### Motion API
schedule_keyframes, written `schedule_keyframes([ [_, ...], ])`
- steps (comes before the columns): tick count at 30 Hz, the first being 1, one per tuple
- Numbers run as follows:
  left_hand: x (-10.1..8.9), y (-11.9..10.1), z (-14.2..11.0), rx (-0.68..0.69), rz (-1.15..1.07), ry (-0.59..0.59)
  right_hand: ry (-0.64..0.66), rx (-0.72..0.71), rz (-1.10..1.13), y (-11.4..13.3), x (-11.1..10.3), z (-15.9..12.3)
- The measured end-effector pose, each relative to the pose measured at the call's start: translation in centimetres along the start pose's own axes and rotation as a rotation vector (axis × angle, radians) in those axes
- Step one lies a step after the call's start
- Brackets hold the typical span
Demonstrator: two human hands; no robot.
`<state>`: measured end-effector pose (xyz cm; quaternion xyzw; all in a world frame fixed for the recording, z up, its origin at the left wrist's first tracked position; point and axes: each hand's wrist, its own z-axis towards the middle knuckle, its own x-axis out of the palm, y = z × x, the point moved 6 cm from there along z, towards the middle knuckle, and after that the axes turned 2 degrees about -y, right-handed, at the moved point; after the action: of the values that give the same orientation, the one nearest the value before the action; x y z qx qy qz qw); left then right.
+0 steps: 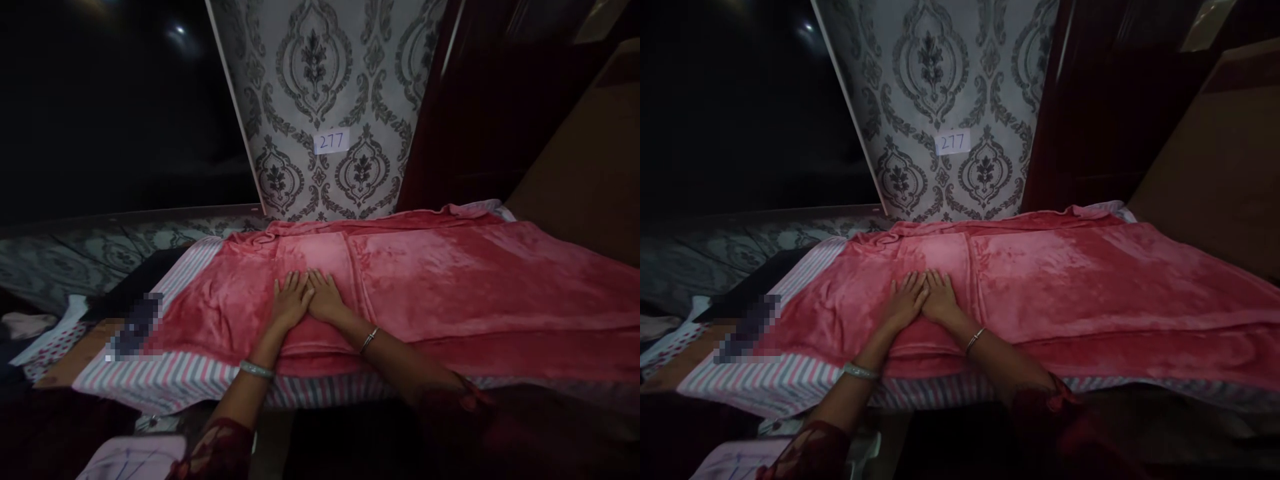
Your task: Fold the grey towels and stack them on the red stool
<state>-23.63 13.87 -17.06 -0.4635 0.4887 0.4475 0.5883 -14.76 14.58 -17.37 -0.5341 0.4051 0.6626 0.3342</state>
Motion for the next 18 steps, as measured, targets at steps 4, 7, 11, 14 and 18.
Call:
schedule_keyframes([
  [4,0.6,0.1,0.0,0.013,0.031,0.001,-0.019,0.105,-0.056,-5.3,-0.3,-1.9],
  [7,0.4,-0.2,0.4,0.013,0.023,0.002,-0.014,0.181,-0.086,-9.6,-0.9,-4.0],
  [11,-0.3,-0.5,0.6,-0.006,-0.001,0.039,0.038,0.264,-0.072,-10.6,-2.4,-5.6],
  [14,-1.3,-0.6,-0.3,-0.016,-0.043,0.075,-0.008,0.228,-0.036,-6.3,-3.6,-5.6],
  [18,-2.5,-1.2,-3.6,0.037,-0.019,-0.03,0.007,0.024,0.057,1.0,-2.4,-6.2],
])
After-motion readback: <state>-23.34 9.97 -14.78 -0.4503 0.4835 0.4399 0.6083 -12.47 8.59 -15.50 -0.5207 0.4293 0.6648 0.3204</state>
